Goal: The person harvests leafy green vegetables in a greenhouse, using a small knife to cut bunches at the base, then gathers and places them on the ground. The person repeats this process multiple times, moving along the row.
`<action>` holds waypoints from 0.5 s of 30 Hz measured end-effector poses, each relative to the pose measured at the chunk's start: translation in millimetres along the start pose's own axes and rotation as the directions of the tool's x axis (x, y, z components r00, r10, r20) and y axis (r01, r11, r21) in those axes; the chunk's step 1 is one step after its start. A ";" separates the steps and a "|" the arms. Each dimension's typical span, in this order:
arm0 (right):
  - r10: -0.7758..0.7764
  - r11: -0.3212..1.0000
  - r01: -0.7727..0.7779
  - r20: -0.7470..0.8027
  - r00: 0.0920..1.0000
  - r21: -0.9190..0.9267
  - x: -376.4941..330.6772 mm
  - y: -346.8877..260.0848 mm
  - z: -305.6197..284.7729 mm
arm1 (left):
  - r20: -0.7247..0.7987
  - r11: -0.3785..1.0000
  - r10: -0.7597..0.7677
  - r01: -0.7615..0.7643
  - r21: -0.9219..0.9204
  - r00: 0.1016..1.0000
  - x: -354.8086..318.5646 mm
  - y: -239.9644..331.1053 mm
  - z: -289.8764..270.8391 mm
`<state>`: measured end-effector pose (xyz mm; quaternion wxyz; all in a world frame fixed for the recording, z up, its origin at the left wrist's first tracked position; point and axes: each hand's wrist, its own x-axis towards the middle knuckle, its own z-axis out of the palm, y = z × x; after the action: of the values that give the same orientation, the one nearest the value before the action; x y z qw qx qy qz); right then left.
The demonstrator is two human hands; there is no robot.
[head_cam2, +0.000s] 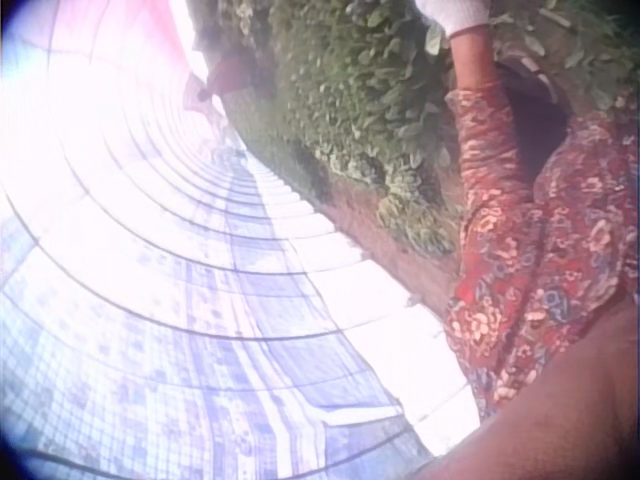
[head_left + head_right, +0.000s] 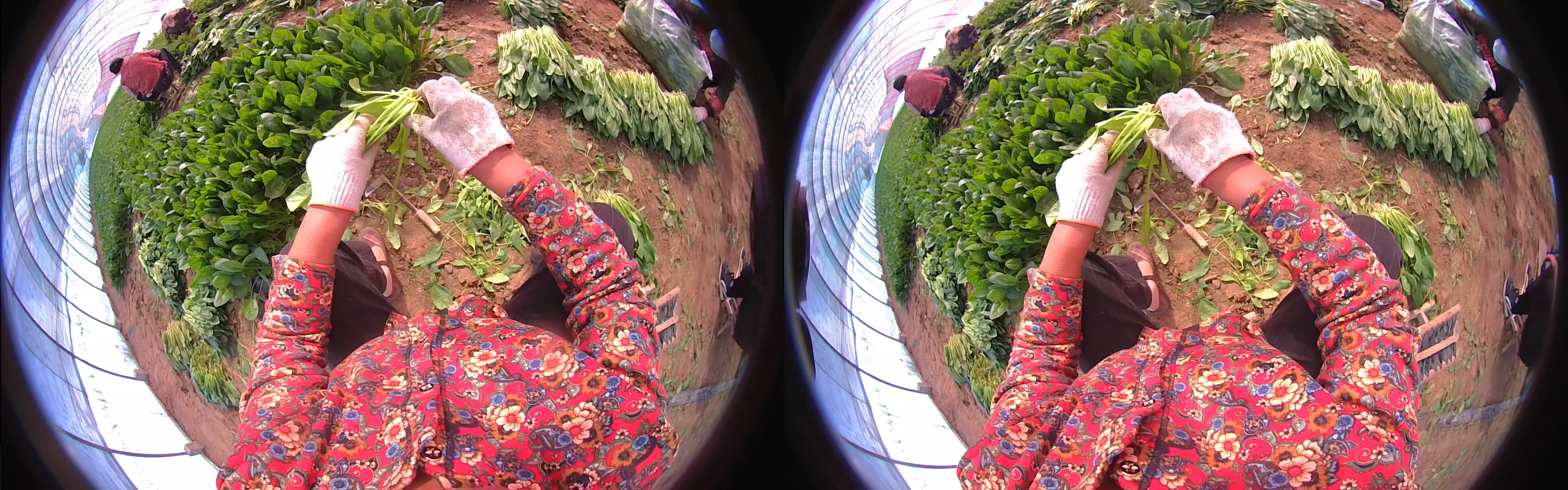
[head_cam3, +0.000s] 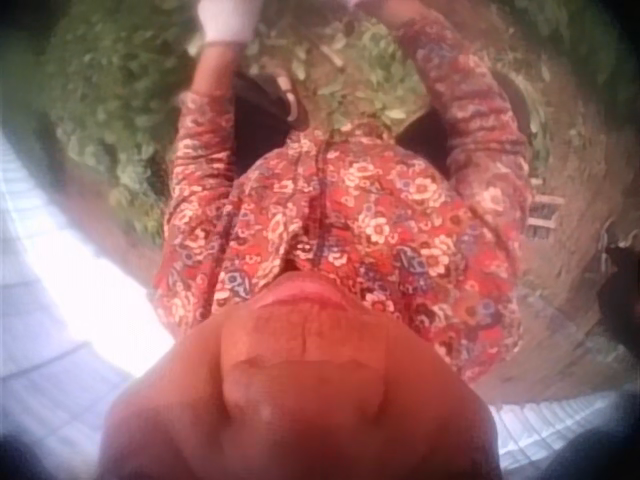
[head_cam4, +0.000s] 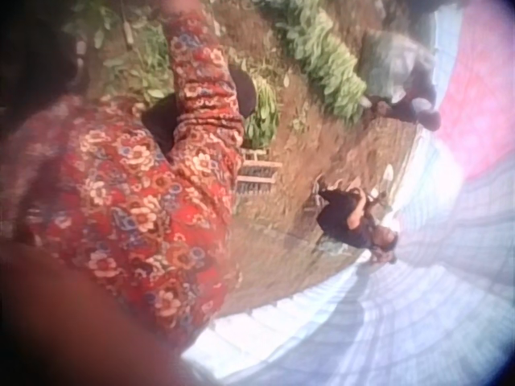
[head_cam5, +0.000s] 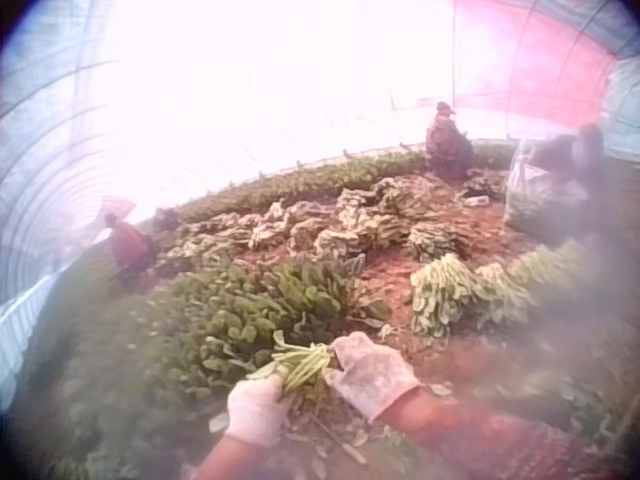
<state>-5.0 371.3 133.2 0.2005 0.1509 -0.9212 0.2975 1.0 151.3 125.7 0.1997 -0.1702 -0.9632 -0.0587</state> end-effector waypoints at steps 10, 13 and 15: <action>-0.073 0.985 0.076 0.026 0.997 -0.154 2.3 10.8 6.0 | -0.005 0.998 0.037 -0.036 0.042 0.999 -5.3 -3.6 -2.7; -0.078 0.991 0.072 -0.056 0.995 -0.116 7.1 18.6 -8.8 | 0.004 0.997 0.036 -0.036 0.070 0.999 -7.0 -11.8 -3.6; -0.087 0.989 0.075 -0.084 0.993 -0.131 10.8 24.7 -19.9 | 0.025 0.997 0.013 -0.015 0.075 1.000 -9.5 -17.8 -3.7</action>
<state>-18.7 400.9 140.8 0.2627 0.1617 -0.9214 0.2363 4.3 131.1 124.4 0.1944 -0.1702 -0.9659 -0.0190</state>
